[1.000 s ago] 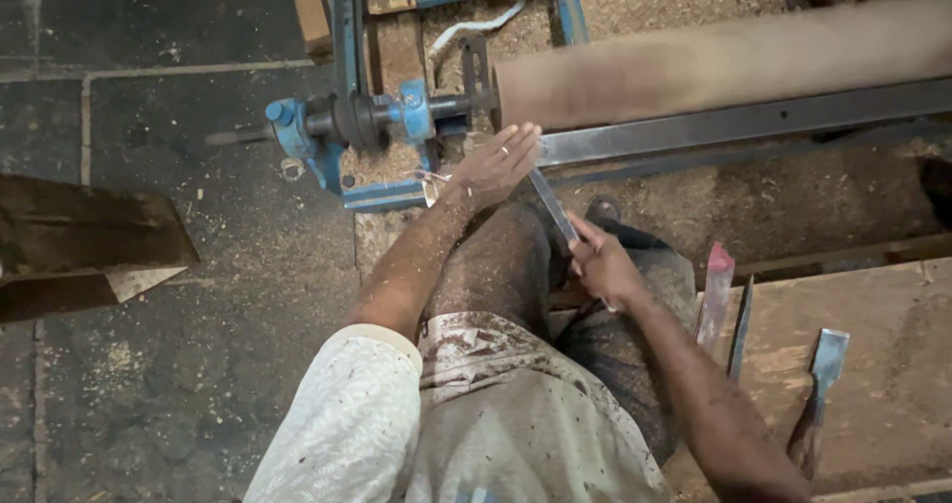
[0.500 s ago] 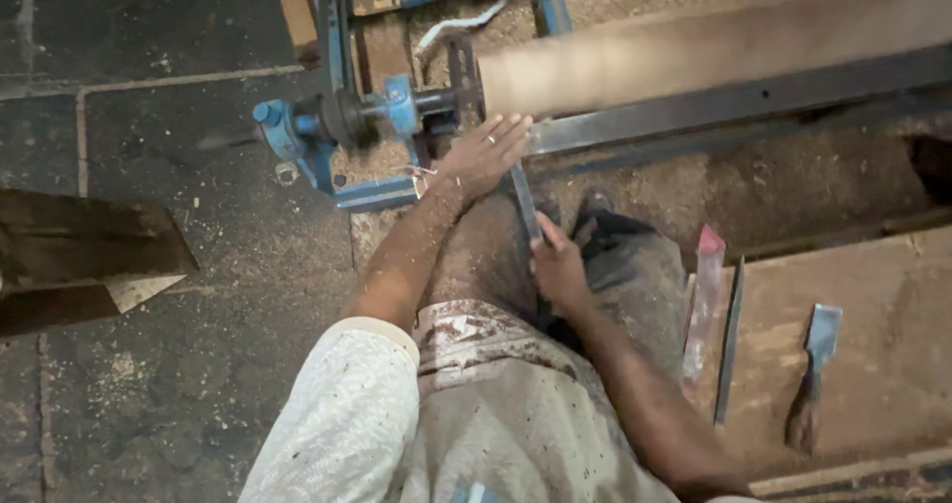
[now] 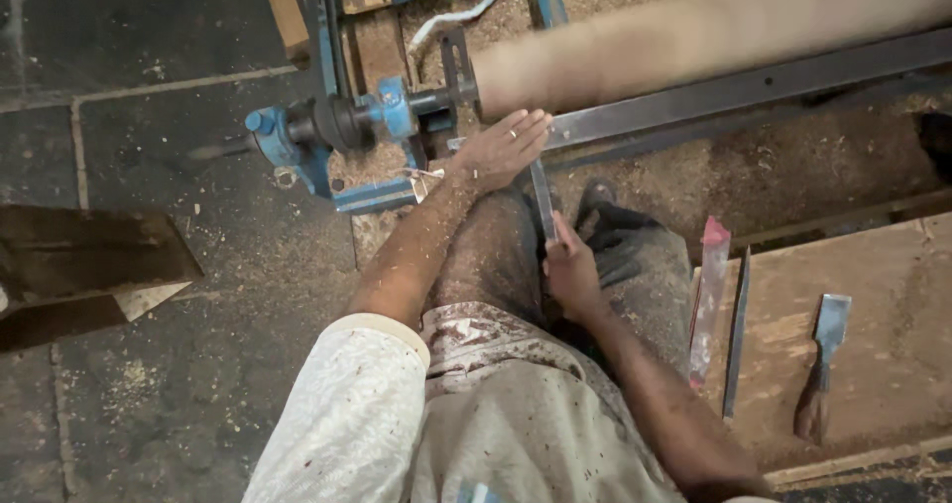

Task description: The person uses a chisel to shape a cylindrical piece of wood mounted on a lathe. They hold the chisel with both hands and guide it along the spinning wood to carve a decorative pattern. Wood shavings fall to the floor during the process.

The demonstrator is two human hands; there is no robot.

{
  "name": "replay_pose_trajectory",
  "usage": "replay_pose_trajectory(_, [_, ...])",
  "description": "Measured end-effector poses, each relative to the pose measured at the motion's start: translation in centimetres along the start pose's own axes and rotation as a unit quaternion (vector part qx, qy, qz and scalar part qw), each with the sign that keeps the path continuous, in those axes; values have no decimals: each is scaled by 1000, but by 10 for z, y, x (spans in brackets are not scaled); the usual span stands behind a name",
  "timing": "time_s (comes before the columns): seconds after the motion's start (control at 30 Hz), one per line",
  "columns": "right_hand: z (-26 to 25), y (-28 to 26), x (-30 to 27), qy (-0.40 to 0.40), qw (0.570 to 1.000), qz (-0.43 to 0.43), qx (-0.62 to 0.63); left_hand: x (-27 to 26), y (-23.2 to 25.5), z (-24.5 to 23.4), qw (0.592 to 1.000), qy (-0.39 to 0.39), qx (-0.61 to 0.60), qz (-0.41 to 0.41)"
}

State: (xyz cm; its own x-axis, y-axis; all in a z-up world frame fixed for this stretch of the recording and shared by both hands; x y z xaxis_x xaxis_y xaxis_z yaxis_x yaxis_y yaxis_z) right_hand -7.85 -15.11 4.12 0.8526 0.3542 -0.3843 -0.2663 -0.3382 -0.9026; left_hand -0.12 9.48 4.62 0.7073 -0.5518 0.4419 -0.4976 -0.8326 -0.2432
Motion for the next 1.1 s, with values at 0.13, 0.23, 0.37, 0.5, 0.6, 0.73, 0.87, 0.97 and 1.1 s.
replay_pose_trajectory(0.13, [-20,-2,9,-53,998,-43,-11,0,-3,4,998,-53,41,22])
replay_pose_trajectory(0.23, [-28,-7,9,-58,998,-17,-24,-4,3,6,999,-28,34,9])
replay_pose_trajectory(0.37, [-50,-26,19,-94,995,21,-37,-2,-1,7,999,-26,42,8])
replay_pose_trajectory(0.5, [-82,-40,46,-157,981,70,-90,-3,-3,-1,999,-27,46,2])
replay_pose_trajectory(0.6, [-75,-28,45,-152,986,29,-64,-3,-2,-4,1000,3,18,-9])
replay_pose_trajectory(0.73, [-42,-9,23,-86,995,-30,-40,-3,-2,3,999,-23,30,-2])
replay_pose_trajectory(0.87, [-3,-1,5,-18,998,20,56,-3,0,10,999,-24,18,-11])
replay_pose_trajectory(0.97, [19,-1,-3,16,998,-5,61,-3,2,12,999,-38,8,-14])
replay_pose_trajectory(1.1, [27,5,-6,42,987,46,145,19,2,23,998,13,65,14])
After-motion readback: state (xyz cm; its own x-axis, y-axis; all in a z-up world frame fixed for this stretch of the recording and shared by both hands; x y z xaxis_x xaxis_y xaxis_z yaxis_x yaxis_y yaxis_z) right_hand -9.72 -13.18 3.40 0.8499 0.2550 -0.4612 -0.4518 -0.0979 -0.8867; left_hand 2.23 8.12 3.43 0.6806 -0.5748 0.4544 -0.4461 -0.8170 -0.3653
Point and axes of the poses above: each hand's wrist, its own x-axis towards the middle knuckle, its own z-axis out of the palm, y = z × x, the point moved 1 cm from there along x, towards the middle knuckle, and after that the axes turned 1 degree about -z, right-handed, at the moved point
